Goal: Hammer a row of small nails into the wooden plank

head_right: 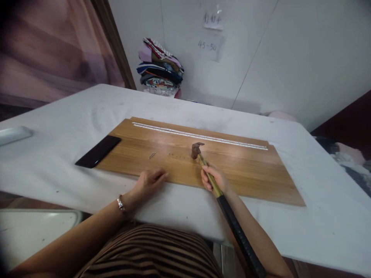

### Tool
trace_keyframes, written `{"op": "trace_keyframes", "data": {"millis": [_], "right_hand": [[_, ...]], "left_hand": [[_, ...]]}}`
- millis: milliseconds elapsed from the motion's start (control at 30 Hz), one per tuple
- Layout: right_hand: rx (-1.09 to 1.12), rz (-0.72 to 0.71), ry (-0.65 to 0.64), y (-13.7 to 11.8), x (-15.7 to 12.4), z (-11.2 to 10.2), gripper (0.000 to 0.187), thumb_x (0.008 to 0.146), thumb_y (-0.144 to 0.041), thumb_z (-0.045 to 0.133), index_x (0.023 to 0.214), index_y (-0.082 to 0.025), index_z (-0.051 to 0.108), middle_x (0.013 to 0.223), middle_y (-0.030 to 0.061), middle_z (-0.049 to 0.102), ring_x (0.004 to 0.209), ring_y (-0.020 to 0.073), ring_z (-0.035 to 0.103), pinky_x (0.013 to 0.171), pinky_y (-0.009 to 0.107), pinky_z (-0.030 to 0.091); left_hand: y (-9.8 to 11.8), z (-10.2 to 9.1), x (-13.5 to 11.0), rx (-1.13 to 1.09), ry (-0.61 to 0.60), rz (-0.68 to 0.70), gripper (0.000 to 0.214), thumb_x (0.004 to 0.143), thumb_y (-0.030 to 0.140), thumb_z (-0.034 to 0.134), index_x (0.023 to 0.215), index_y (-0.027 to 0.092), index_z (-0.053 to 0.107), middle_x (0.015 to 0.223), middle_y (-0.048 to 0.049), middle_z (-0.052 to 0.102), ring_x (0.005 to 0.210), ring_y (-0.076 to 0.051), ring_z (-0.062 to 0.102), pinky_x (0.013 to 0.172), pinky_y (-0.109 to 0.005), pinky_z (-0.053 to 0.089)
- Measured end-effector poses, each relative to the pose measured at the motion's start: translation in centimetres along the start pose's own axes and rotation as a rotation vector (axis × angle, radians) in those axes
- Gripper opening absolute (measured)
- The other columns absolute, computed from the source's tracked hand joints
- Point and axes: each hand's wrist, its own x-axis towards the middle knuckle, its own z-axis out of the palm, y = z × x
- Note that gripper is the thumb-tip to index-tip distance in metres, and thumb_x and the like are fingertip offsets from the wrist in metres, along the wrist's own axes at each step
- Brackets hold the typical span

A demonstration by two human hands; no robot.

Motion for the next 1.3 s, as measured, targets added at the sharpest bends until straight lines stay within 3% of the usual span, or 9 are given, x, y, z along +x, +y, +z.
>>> {"op": "trace_keyframes", "data": {"millis": [633, 1000, 1300], "right_hand": [[-0.017, 0.009, 0.0, 0.27, 0.05, -0.01, 0.029, 0.079, -0.037, 0.061, 0.1, -0.021, 0.05, 0.05, -0.0101, 0.049, 0.028, 0.0055, 0.035, 0.028, 0.017, 0.021], [-0.011, -0.012, 0.0, 0.16, -0.08, -0.08, 0.038, 0.08, -0.036, 0.06, 0.112, -0.02, 0.049, 0.051, -0.0103, 0.049, 0.028, 0.006, 0.036, 0.028, 0.018, 0.022], [-0.03, -0.008, 0.011, 0.24, 0.02, -0.01, 0.033, 0.08, -0.037, 0.06, 0.106, -0.02, 0.049, 0.05, -0.0104, 0.049, 0.028, 0.0058, 0.035, 0.028, 0.017, 0.023]], "left_hand": [[-0.4, 0.23, -0.04, 0.036, -0.011, 0.023, 0.031, 0.094, 0.034, 0.046, 0.072, 0.017, 0.06, 0.061, 0.0023, 0.06, 0.057, -0.008, 0.054, 0.055, -0.021, 0.035], [0.02, -0.07, 0.06, 0.005, -0.017, 0.014, 0.028, 0.094, 0.033, 0.047, 0.074, 0.018, 0.06, 0.063, 0.0025, 0.061, 0.058, -0.008, 0.056, 0.056, -0.02, 0.036], [0.21, -0.18, 0.1, 0.001, -0.019, 0.006, 0.029, 0.094, 0.034, 0.046, 0.073, 0.018, 0.059, 0.062, 0.0029, 0.06, 0.057, -0.008, 0.054, 0.055, -0.02, 0.036]]}}
